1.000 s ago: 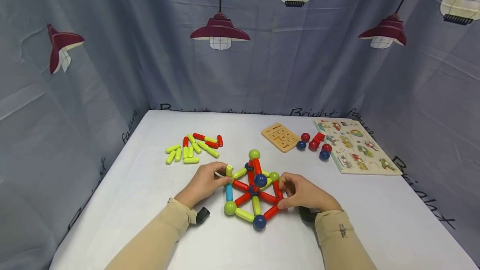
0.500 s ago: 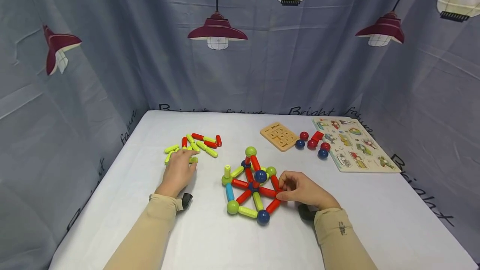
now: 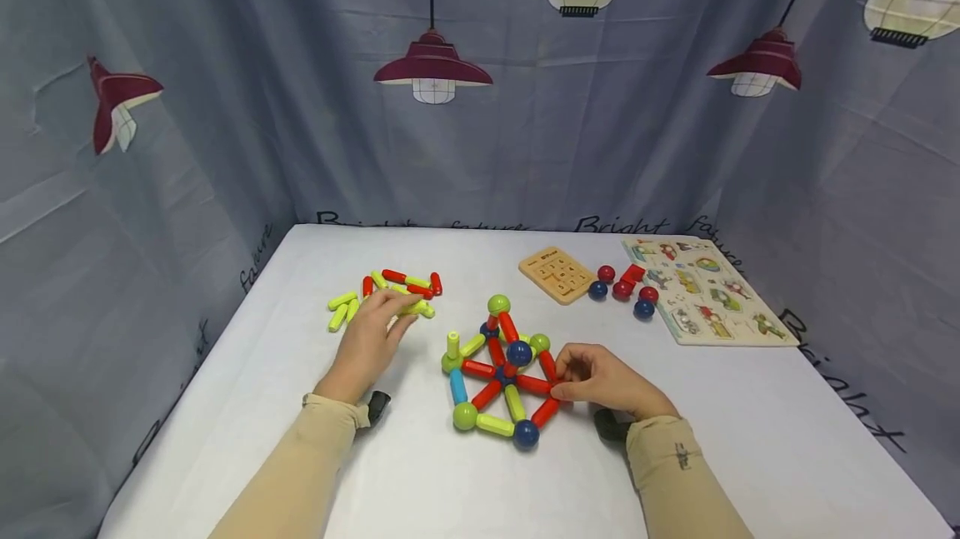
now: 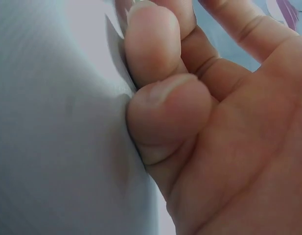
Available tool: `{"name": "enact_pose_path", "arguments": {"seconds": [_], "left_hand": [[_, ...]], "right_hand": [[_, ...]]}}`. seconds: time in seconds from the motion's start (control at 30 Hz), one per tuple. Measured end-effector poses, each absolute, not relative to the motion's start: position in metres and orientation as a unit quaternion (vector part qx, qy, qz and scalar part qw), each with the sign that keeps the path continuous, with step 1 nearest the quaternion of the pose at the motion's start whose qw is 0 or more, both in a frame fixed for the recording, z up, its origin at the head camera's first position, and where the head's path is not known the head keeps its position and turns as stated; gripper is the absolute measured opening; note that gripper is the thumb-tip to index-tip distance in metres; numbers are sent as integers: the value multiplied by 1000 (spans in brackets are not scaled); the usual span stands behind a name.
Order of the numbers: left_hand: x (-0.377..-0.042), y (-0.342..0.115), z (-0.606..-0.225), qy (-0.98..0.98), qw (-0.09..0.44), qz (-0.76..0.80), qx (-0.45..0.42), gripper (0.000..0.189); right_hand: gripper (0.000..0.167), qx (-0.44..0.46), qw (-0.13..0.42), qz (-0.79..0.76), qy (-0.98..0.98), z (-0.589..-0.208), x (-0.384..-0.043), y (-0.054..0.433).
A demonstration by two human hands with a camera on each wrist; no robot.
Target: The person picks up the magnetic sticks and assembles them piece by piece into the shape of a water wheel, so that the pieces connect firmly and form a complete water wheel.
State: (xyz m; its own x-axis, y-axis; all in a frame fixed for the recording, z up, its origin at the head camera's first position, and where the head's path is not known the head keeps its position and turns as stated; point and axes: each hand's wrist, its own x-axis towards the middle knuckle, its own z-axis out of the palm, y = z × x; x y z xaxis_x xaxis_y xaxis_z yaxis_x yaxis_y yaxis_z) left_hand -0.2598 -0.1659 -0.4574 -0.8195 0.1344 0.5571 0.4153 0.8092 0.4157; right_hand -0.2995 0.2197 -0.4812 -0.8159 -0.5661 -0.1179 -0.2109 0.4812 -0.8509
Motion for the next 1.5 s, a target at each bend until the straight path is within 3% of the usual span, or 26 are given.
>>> {"name": "enact_pose_path", "arguments": {"seconds": [0.1, 0.2, 0.43, 0.7, 1.03, 1.1, 1.17, 1.3, 1.4, 1.5], "left_hand": [[-249, -142, -446, -880, 282, -250, -289, 40], [-243, -122, -441, -871, 265, -211, -357, 39], [-246, -104, -440, -887, 240, -189, -347, 36], [-248, -98, -439, -870, 253, -196, -376, 36], [-249, -97, -440, -872, 257, -221, -353, 43], [-247, -101, -441, -881, 254, -223, -331, 57], [-244, -107, -443, -896, 230, -230, -304, 93], [-238, -121, -451, -930, 114, -240, -252, 162], [-240, -128, -459, -945, 41, -236, -222, 175], [-244, -135, -464, -950, 21, -240, -198, 171]], "right_hand": [[29, -237, 193, -452, 838, -482, -300, 218], [29, -236, 194, -452, 838, -483, -302, 218], [29, -230, 193, -451, 841, -485, -302, 221], [29, -231, 193, -452, 840, -486, -303, 219], [25, -218, 176, -455, 845, -485, -302, 220], [24, -191, 148, -460, 854, -486, -303, 218], [25, -166, 111, -466, 862, -488, -305, 216], [43, -167, 85, -466, 865, -490, -308, 214], [46, -186, 109, -459, 862, -490, -307, 213], [41, -172, 119, -450, 868, -488, -306, 214]]}}
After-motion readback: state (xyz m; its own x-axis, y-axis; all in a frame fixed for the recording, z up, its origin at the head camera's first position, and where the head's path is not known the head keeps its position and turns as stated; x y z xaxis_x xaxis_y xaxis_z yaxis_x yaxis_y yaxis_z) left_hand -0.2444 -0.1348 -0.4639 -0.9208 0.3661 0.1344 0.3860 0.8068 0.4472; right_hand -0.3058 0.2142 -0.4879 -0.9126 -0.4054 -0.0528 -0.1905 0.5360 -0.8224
